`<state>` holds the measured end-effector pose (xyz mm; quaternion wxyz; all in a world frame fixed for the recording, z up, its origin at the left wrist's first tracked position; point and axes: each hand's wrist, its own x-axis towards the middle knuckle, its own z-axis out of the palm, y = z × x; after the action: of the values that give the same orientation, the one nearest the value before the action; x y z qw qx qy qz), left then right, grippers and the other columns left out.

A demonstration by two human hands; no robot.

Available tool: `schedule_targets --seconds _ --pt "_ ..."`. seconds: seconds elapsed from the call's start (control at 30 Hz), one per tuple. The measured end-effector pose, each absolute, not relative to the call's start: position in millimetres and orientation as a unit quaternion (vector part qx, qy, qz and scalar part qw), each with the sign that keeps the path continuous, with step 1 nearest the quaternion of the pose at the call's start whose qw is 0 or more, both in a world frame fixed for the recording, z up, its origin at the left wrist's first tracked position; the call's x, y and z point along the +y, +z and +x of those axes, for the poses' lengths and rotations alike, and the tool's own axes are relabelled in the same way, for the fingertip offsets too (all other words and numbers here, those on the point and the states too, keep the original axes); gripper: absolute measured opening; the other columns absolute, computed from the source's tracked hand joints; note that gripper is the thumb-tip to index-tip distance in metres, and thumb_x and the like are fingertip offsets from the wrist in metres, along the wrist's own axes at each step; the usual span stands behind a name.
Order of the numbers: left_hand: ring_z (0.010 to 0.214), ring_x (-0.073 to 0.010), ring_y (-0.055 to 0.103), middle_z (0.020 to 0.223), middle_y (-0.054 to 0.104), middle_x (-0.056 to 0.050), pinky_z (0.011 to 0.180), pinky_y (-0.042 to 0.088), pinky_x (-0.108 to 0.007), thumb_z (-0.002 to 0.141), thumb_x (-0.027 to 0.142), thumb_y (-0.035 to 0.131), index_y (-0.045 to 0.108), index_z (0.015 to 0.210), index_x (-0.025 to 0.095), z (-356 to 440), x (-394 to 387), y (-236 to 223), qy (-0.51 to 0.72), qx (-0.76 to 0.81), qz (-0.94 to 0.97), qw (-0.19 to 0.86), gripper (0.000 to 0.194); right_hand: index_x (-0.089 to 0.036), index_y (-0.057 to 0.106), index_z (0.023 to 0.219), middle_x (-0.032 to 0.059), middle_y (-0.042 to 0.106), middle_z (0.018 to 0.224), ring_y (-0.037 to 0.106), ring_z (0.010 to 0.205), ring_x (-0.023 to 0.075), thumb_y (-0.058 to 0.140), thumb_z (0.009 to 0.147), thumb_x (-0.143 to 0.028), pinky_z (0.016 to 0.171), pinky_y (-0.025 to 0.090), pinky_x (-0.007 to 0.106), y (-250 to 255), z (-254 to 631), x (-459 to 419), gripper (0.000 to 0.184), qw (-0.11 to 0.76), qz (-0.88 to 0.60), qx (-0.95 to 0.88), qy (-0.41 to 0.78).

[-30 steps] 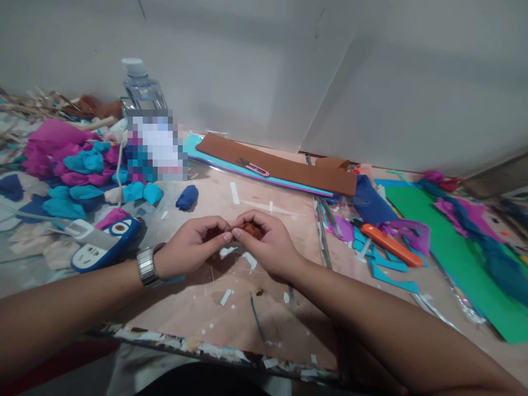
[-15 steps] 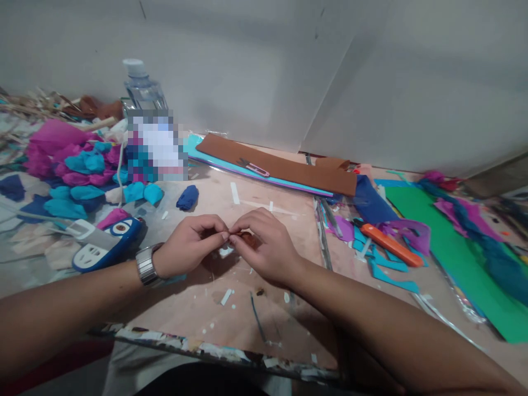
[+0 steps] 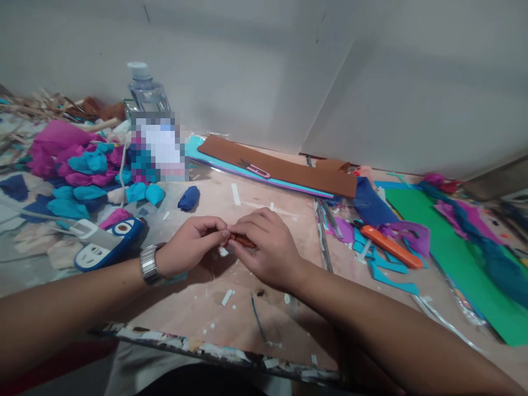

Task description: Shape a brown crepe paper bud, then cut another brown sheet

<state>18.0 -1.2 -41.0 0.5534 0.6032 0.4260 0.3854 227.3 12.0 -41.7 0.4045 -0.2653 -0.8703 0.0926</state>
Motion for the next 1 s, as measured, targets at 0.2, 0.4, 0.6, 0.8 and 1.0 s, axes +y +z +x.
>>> schedule_targets --seconds 0.2,0.4,0.6,0.8,1.0 --pt "0.081 -0.0147 0.067 0.092 0.075 -0.005 0.075 0.053 -0.026 0.095 0.031 0.07 0.072 0.1 0.015 16.7 -2.0 -43.0 0.407 0.413 0.65 0.491 0.018 -0.026 0.071 0.116 0.0056 0.078 0.102 0.068 0.093 0.0234 0.073 0.093 -0.016 0.089 0.053 0.045 -41.7 228.6 14.7 0.026 0.414 -0.27 -0.86 0.127" --pt "0.077 -0.0139 0.066 0.087 0.074 -0.005 0.069 0.051 -0.024 0.097 0.032 0.068 0.071 0.095 0.015 14.2 -1.4 -44.4 0.405 0.417 0.663 0.473 0.017 -0.026 0.069 0.115 0.0048 0.078 0.102 0.069 0.093 0.0222 0.074 0.093 -0.021 0.089 0.053 0.042 -42.4 228.9 13.1 0.023 0.399 -0.292 -0.856 0.153" --pt "0.074 -0.013 0.062 0.082 0.07 -0.003 0.069 0.048 -0.024 0.097 0.029 0.066 0.069 0.087 0.015 13.4 -2.0 -41.9 0.406 0.414 0.687 0.437 0.018 -0.025 0.068 0.109 0.0053 0.076 0.102 0.07 0.094 0.022 0.075 0.092 -0.023 0.087 0.054 0.04 -43.7 227.9 13.5 0.018 0.397 -0.311 -0.848 0.165" --pt "0.074 -0.0138 0.062 0.081 0.069 -0.003 0.069 0.048 -0.025 0.096 0.029 0.066 0.068 0.086 0.015 13.4 -2.6 -39.7 0.402 0.416 0.7 0.418 0.018 -0.025 0.07 0.107 0.0052 0.077 0.098 0.071 0.09 0.0215 0.072 0.096 -0.025 0.086 0.055 0.04 -41.1 228.6 14.5 0.011 0.403 -0.29 -0.852 0.168" --pt "0.061 -0.0117 0.058 0.068 0.064 0.001 0.06 0.047 -0.023 0.096 0.032 0.066 0.063 0.084 0.017 16.2 -3.5 -40.9 0.406 0.416 0.642 0.5 0.021 -0.026 0.067 0.111 0.0058 0.076 0.104 0.07 0.095 0.0226 0.075 0.094 -0.029 0.089 0.054 0.042 -40.6 228.6 13.3 0.019 0.39 -0.294 -0.859 0.155"
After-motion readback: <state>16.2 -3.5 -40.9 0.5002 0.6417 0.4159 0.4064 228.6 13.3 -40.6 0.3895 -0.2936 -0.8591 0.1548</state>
